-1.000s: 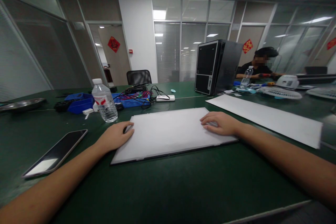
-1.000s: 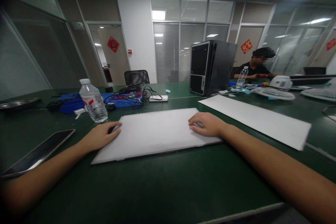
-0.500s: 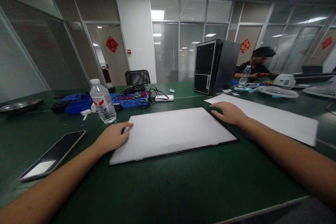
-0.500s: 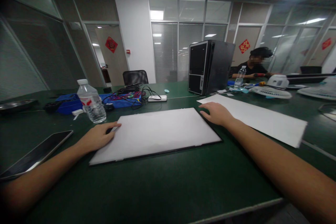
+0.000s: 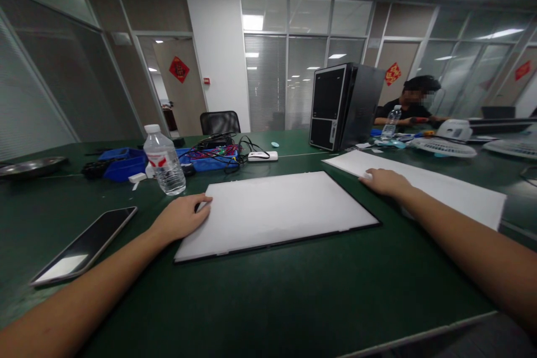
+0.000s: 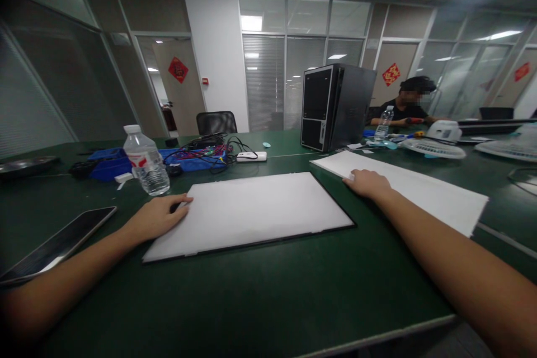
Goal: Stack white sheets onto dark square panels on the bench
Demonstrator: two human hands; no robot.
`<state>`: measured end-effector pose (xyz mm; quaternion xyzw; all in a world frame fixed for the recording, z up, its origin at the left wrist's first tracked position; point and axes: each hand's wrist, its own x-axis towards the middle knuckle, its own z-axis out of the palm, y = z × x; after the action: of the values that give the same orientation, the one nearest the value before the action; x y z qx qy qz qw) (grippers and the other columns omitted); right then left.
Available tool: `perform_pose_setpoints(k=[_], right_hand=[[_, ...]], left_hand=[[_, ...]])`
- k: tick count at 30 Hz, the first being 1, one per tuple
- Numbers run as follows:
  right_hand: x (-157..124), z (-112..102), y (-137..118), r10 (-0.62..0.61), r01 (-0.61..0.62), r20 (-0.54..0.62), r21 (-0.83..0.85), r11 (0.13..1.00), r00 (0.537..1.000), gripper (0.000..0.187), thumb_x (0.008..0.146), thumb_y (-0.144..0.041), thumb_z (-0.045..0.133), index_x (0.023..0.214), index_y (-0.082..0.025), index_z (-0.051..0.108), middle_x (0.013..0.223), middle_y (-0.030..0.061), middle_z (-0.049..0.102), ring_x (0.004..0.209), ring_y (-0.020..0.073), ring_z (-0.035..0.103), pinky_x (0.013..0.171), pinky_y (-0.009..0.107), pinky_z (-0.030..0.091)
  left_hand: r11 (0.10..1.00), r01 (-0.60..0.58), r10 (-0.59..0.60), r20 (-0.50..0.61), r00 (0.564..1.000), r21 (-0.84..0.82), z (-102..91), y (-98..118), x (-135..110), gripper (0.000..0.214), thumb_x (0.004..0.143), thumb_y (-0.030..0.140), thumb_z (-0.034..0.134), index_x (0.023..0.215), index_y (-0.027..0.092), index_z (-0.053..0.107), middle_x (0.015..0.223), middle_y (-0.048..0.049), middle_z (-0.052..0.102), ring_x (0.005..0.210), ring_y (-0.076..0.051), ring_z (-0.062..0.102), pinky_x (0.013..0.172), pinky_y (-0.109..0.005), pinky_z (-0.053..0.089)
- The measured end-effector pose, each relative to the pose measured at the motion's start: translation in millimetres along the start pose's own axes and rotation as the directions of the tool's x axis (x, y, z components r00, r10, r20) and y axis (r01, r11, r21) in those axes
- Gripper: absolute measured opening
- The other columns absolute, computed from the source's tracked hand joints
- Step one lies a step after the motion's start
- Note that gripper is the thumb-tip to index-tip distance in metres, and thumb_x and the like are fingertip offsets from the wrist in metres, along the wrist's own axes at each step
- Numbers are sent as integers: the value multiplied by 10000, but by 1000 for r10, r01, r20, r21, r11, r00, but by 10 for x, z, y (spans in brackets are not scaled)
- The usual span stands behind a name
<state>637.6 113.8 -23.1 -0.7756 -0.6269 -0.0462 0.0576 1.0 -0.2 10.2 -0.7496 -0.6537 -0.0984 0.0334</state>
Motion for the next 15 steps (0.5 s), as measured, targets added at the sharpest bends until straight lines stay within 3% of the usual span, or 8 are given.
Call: perform_pose_setpoints(k=[4, 9, 12, 15], right_hand=[[-70, -52, -115, -40, 40, -34, -12, 999, 999, 462, 1046, -578, 601, 1275, -190, 703, 1309, 120, 706, 1177, 252, 678, 1061, 511, 542], [-218, -164, -311, -190, 193, -175, 0, 981, 966, 449, 1056, -565, 574, 1213, -176, 733, 1183, 126, 749, 1060, 248, 712, 984, 486, 570], [-343, -241, -499, -368, 383, -243, 13, 924, 897, 466, 1069, -517, 469, 1190, -200, 789, 1144, 161, 789, 1015, 306, 739, 926, 483, 568], [-503, -289, -718, -581, 605, -241, 37, 795, 778, 446, 1045, -480, 465, 1175, -239, 816, 1169, 112, 807, 1022, 305, 754, 928, 449, 567]], left_hand=[[1000, -5, 5, -11, 1000, 15, 26, -22, 7, 670, 945, 549, 396, 1399, 198, 742, 1470, -97, 719, 1306, -338, 705, 1125, -427, 524], [1000, 10, -10, -27, 1000, 1, 47, -44, 12, 633, 930, 547, 437, 1383, 234, 750, 1457, -69, 731, 1311, -320, 704, 1131, -401, 520], [1000, 12, -13, -29, 1000, -22, 46, -42, 9, 628, 921, 545, 458, 1383, 234, 749, 1462, -77, 727, 1313, -331, 702, 1149, -428, 511], [1000, -6, 5, -33, 999, -23, 46, -41, 7, 637, 926, 542, 450, 1383, 212, 749, 1454, -92, 731, 1311, -341, 703, 1142, -440, 517]])
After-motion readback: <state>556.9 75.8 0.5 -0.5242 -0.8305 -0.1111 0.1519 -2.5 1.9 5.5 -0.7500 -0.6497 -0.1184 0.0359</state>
